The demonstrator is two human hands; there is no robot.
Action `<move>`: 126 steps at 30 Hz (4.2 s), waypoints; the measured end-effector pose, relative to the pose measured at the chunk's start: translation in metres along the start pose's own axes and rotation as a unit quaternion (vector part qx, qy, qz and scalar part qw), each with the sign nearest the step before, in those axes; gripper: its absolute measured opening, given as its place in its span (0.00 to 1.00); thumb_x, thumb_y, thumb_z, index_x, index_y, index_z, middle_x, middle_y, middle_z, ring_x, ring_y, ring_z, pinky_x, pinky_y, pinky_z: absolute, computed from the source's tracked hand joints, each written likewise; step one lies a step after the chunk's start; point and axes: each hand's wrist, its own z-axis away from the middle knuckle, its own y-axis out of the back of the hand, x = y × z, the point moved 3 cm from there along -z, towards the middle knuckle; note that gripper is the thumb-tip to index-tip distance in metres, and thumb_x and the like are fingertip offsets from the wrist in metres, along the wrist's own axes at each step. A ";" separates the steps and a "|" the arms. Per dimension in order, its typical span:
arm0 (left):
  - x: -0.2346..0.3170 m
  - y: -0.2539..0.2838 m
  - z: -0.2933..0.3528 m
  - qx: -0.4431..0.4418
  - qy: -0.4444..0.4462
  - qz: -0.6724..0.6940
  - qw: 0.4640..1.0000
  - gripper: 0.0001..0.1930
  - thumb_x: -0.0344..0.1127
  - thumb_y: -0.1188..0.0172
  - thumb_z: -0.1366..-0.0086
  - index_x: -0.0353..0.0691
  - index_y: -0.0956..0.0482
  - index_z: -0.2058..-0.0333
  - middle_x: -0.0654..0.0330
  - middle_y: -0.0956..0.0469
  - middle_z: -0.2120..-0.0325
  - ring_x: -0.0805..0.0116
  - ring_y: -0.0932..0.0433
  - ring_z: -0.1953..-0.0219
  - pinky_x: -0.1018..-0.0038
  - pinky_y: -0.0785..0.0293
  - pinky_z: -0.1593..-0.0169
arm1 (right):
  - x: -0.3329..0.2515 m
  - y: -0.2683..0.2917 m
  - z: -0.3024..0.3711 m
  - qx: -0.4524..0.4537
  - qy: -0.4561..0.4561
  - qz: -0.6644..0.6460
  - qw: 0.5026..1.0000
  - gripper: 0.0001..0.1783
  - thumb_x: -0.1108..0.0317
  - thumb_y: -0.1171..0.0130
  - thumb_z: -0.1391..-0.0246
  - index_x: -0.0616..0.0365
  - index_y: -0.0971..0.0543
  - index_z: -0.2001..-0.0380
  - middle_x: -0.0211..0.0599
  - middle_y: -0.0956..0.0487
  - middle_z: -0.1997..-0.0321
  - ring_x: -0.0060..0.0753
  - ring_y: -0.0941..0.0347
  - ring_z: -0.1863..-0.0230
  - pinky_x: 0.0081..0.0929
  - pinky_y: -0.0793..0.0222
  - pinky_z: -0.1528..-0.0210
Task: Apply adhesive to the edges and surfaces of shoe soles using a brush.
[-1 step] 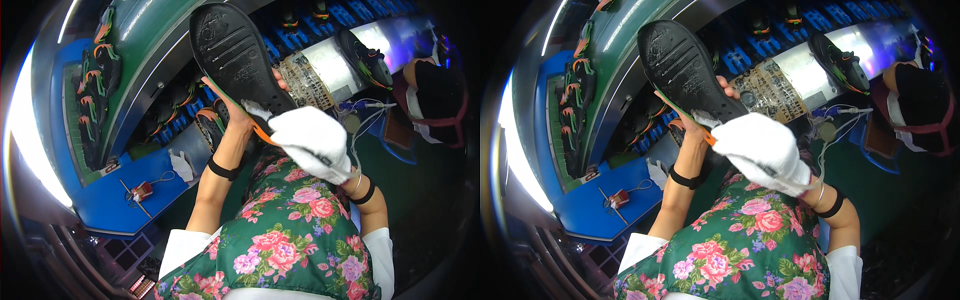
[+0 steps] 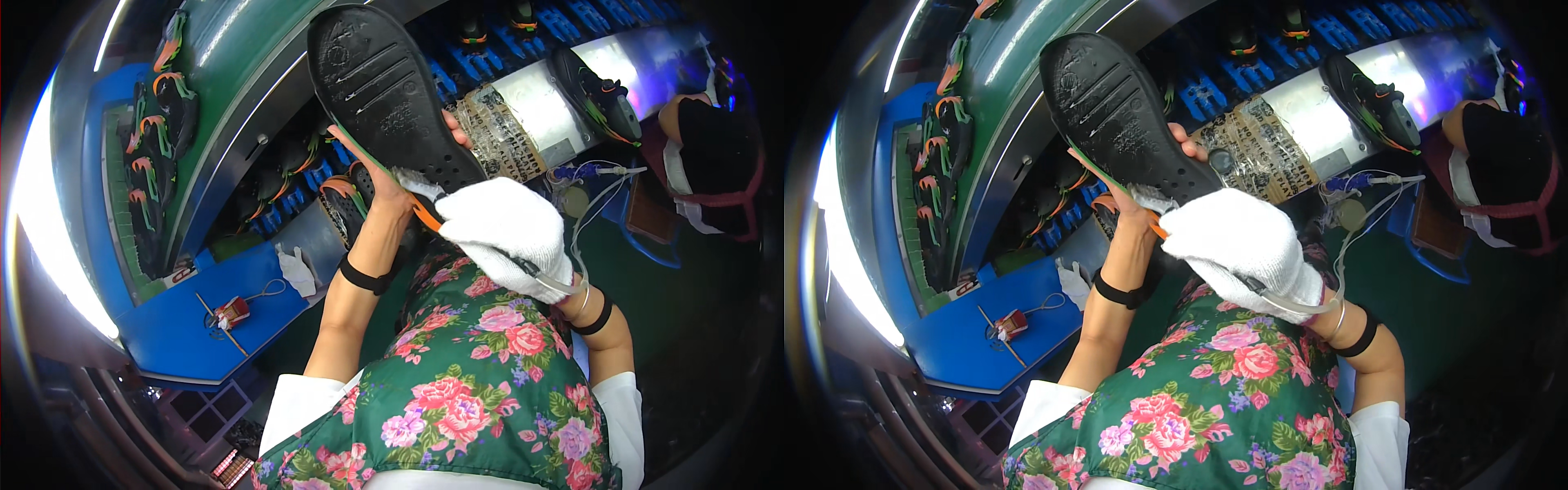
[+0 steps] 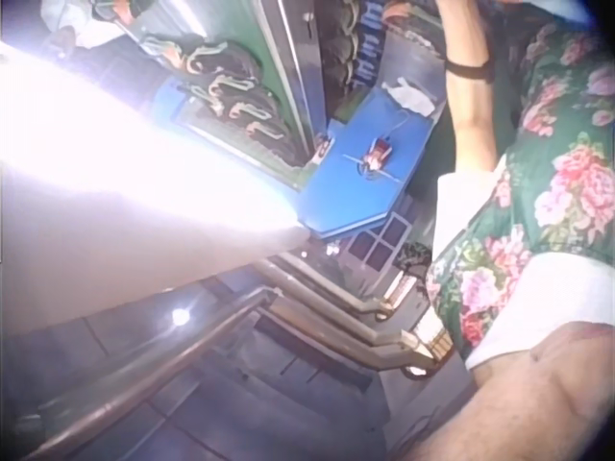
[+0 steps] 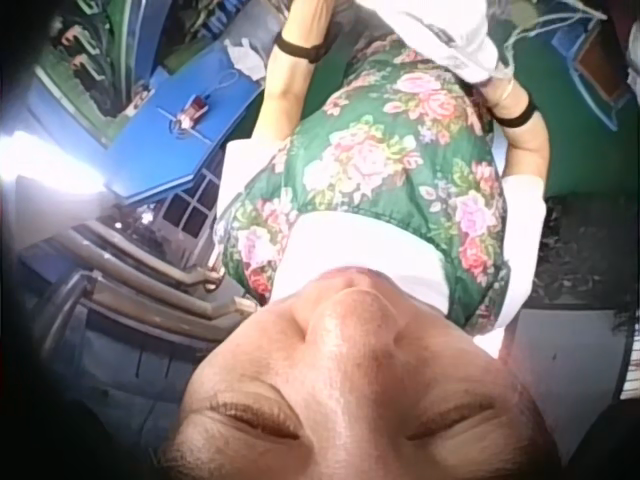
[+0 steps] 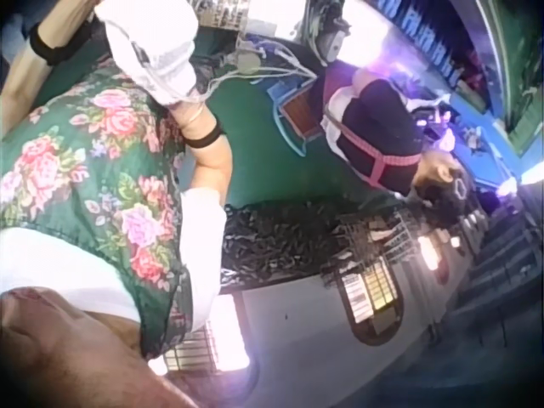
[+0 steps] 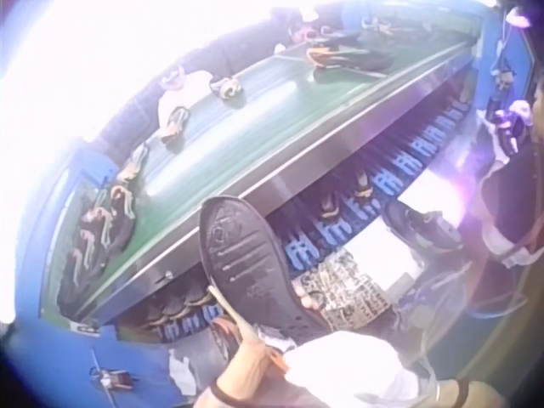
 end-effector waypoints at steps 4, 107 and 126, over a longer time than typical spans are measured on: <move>0.004 0.000 -0.003 -0.027 -0.020 -0.027 0.999 0.67 0.96 0.68 0.59 0.35 0.28 0.44 0.47 0.21 0.57 0.49 0.20 0.57 0.51 0.20 0.52 | 0.011 0.006 0.006 0.037 -0.090 -0.102 0.990 0.09 0.80 0.31 0.55 0.58 0.14 0.68 0.43 0.13 0.61 0.43 0.16 0.60 0.34 0.21 0.55; 0.010 0.014 -0.024 -0.038 0.301 -0.217 0.928 0.61 0.88 0.67 0.46 0.39 0.38 0.31 0.39 0.22 0.49 0.42 0.18 0.53 0.48 0.17 0.53 | 0.013 0.004 0.014 -0.220 0.015 -0.122 0.968 0.14 0.77 0.33 0.54 0.53 0.13 0.62 0.36 0.14 0.56 0.43 0.17 0.56 0.38 0.20 0.53; -0.046 0.052 0.033 0.090 0.140 -0.028 0.986 0.20 0.41 0.51 0.25 0.34 0.23 0.44 0.49 0.20 0.46 0.54 0.22 0.43 0.56 0.27 0.37 | 0.021 0.049 0.000 0.020 -0.117 -0.054 0.991 0.10 0.76 0.31 0.49 0.58 0.13 0.62 0.39 0.13 0.58 0.39 0.17 0.57 0.32 0.23 0.52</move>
